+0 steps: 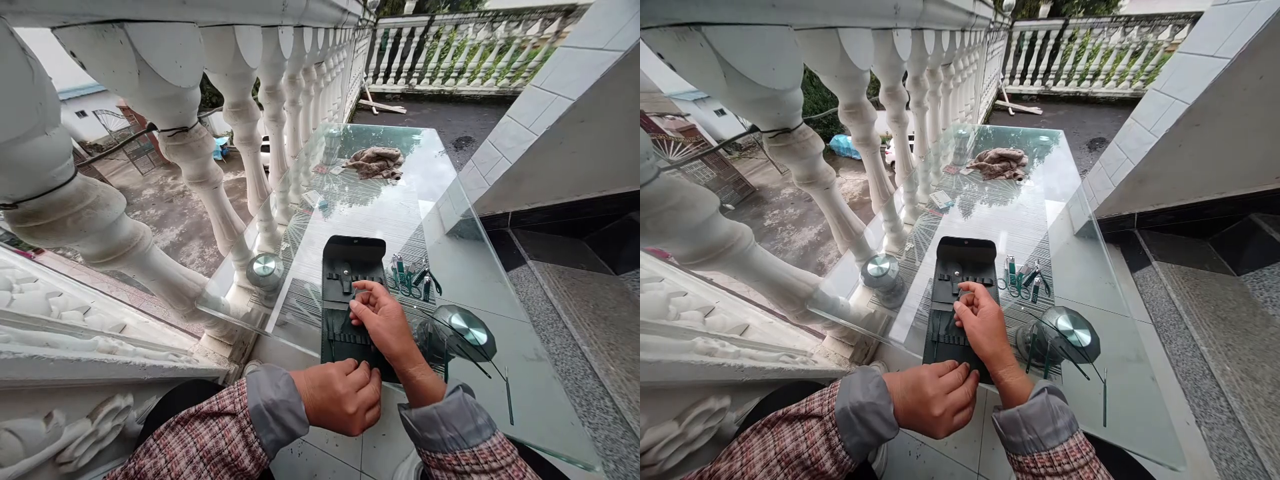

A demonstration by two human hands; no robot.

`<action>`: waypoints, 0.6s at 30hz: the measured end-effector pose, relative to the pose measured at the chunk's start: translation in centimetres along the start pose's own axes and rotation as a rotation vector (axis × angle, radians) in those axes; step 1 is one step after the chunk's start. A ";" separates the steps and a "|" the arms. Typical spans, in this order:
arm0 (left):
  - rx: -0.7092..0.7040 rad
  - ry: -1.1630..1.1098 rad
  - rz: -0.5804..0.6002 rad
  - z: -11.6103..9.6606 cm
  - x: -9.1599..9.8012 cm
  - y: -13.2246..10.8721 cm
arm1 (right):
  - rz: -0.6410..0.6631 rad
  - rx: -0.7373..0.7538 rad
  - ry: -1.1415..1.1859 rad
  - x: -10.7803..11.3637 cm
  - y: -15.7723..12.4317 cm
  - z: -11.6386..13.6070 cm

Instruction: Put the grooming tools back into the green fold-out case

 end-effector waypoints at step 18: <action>0.033 -0.013 -0.061 0.1 -0.1 0.0 | -0.011 0.538 -0.733 -1.4 -0.1 0.4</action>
Point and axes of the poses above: each hand's wrist, its own y-axis towards the middle knuckle, its own x-axis out of the back of the hand, z = x × y, the point moved 4 cm from there along y, towards the middle knuckle, and after that the axes turned 13 degrees about -z, right-handed, at the moved point
